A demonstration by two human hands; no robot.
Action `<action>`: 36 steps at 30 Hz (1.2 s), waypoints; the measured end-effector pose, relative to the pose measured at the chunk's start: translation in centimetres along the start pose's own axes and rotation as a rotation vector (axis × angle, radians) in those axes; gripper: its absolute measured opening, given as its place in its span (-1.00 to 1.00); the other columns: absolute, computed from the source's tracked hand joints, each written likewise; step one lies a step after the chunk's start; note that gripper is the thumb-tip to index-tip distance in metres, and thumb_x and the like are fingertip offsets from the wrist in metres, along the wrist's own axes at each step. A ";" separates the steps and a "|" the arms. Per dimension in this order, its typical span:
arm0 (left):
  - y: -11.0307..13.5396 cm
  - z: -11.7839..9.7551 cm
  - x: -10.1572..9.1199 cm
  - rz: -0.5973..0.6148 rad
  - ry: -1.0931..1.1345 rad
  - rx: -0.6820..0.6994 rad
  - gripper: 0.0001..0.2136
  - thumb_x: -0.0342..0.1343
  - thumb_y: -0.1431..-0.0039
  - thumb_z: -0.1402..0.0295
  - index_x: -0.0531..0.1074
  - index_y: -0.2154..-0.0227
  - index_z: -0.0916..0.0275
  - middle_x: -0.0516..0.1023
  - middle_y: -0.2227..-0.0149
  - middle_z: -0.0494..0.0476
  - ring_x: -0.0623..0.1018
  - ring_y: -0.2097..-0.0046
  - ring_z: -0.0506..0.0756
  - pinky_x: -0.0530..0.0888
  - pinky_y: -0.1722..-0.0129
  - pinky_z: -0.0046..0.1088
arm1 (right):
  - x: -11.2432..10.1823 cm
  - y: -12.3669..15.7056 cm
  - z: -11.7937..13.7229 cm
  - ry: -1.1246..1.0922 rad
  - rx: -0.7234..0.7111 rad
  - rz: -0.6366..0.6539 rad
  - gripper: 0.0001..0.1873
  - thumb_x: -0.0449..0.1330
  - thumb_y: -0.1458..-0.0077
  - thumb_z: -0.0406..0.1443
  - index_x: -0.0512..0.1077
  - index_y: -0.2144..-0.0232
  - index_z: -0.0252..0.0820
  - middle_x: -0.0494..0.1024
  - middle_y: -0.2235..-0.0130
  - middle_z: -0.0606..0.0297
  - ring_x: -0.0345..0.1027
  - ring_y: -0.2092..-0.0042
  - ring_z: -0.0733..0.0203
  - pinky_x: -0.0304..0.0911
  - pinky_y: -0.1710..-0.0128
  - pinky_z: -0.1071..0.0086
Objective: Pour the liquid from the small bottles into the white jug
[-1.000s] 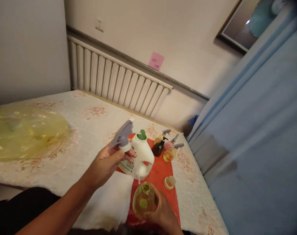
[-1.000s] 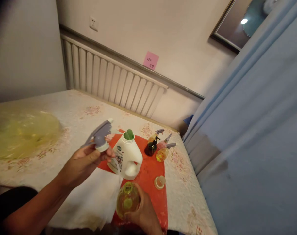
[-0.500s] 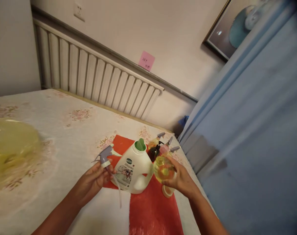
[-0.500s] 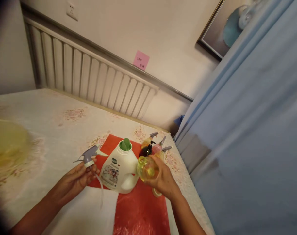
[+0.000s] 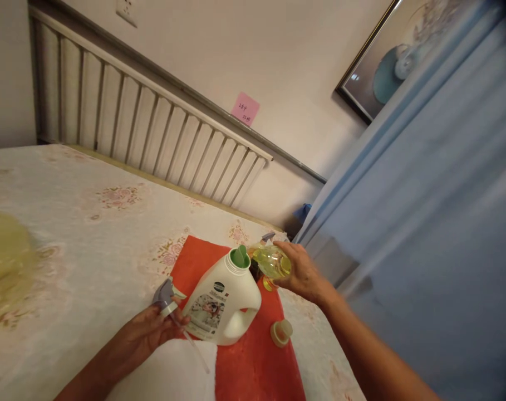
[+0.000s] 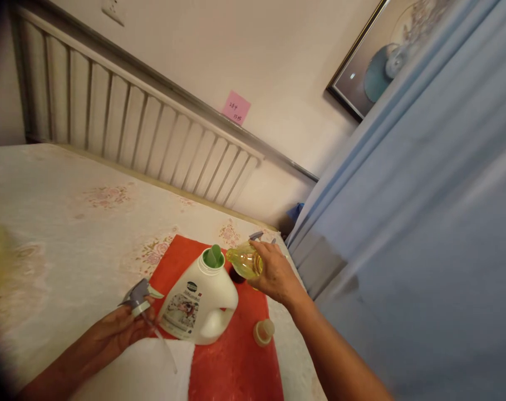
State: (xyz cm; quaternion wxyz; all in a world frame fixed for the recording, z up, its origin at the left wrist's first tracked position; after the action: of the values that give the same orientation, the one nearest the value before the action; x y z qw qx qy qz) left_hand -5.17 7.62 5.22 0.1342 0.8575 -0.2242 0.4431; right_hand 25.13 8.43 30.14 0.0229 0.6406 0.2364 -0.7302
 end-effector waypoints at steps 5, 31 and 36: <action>0.2 -0.4 0.4 0.050 -0.009 -0.015 -0.75 0.29 -0.13 0.39 0.54 0.11 0.20 0.62 0.22 0.15 0.60 0.11 0.16 0.53 0.03 -0.27 | -0.6 -0.6 0.9 0.106 -0.027 0.034 -0.19 0.38 0.16 -0.34 0.32 -0.19 -0.14 0.46 -0.09 0.12 0.27 -0.06 -0.04 0.22 -0.09 0.13; 0.3 -0.7 0.0 0.078 0.022 -0.038 -0.84 0.22 -0.18 0.46 0.59 0.17 0.26 0.65 0.23 0.21 0.62 0.16 0.16 0.55 0.08 -0.32 | -2.5 -2.0 3.8 0.267 -0.076 0.148 -0.23 0.33 0.10 -0.37 0.31 -0.20 -0.05 0.47 -0.06 0.14 0.27 0.01 0.01 0.18 -0.01 0.20; 0.3 -0.8 0.0 0.090 0.010 -0.024 -0.84 0.21 -0.20 0.45 0.58 0.16 0.24 0.65 0.23 0.20 0.62 0.16 0.15 0.54 0.07 -0.32 | -2.4 -2.2 3.8 0.278 -0.082 0.152 -0.23 0.33 0.10 -0.34 0.30 -0.21 -0.04 0.47 -0.07 0.14 0.26 0.00 0.00 0.19 0.00 0.20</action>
State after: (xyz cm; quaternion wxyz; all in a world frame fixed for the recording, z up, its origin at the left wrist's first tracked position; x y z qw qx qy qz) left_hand -5.91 7.68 5.70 0.1257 0.8426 -0.2672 0.4504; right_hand 21.29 8.25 33.39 0.0713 0.7502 0.2175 -0.6203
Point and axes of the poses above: each hand's wrist, its own y-axis away from the middle knuckle, its own x-axis out of the palm, z = x × y, the point moved 2 cm from there along -y, towards the middle knuckle
